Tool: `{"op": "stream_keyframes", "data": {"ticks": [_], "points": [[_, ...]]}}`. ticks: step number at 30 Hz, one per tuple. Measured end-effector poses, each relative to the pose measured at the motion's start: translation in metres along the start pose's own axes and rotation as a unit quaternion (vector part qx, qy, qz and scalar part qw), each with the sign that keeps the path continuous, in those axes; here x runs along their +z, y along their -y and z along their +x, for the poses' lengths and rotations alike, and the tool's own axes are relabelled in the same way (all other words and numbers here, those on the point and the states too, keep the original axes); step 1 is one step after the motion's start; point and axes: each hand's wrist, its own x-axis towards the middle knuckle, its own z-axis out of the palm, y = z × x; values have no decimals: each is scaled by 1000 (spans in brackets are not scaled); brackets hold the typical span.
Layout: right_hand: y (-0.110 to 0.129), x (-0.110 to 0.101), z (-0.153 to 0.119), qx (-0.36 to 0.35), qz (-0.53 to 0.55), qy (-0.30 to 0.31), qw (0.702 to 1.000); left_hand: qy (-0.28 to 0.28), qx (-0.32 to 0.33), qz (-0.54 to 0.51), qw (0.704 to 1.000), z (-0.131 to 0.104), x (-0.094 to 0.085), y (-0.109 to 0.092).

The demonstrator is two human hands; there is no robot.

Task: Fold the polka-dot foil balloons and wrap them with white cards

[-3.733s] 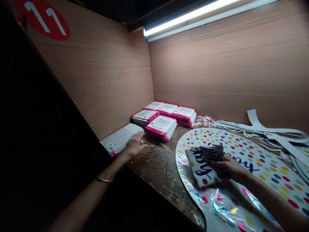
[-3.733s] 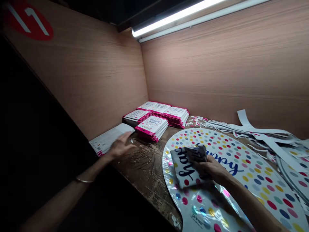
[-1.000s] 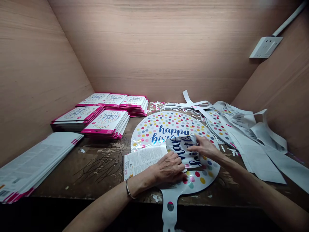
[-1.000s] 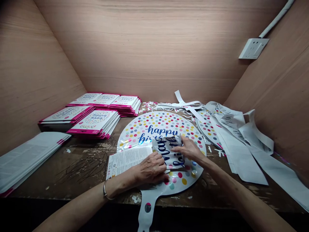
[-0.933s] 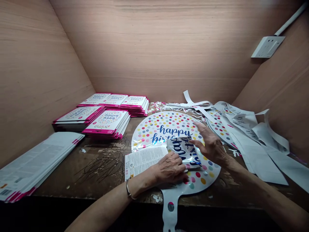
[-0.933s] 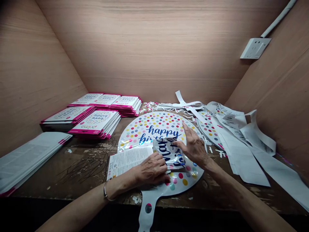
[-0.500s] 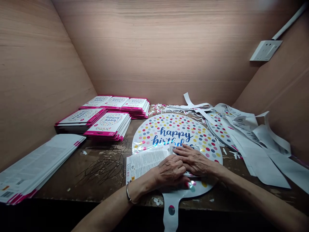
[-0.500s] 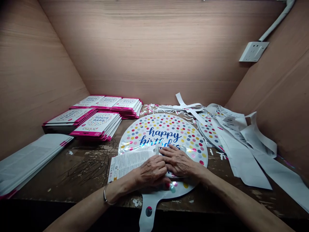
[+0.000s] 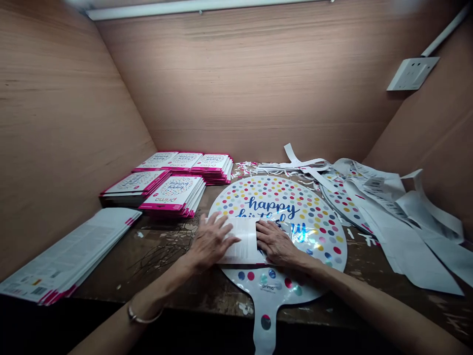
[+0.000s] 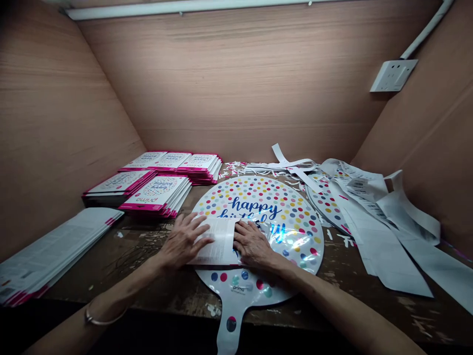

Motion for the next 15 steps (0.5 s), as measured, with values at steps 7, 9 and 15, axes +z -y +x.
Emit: {"op": "stream_keyframes", "data": {"ticks": [7,9,15], "points": [[1,-34,-8,-154,19,114,981,122,-74,-7,990,-48,32,29],[-3,-35,-10,-183,6,124,975,126,-66,-30,989,-47,32,29],[0,5,16,-154,4,102,983,133,-55,-118,983,-47,29,36]]}}
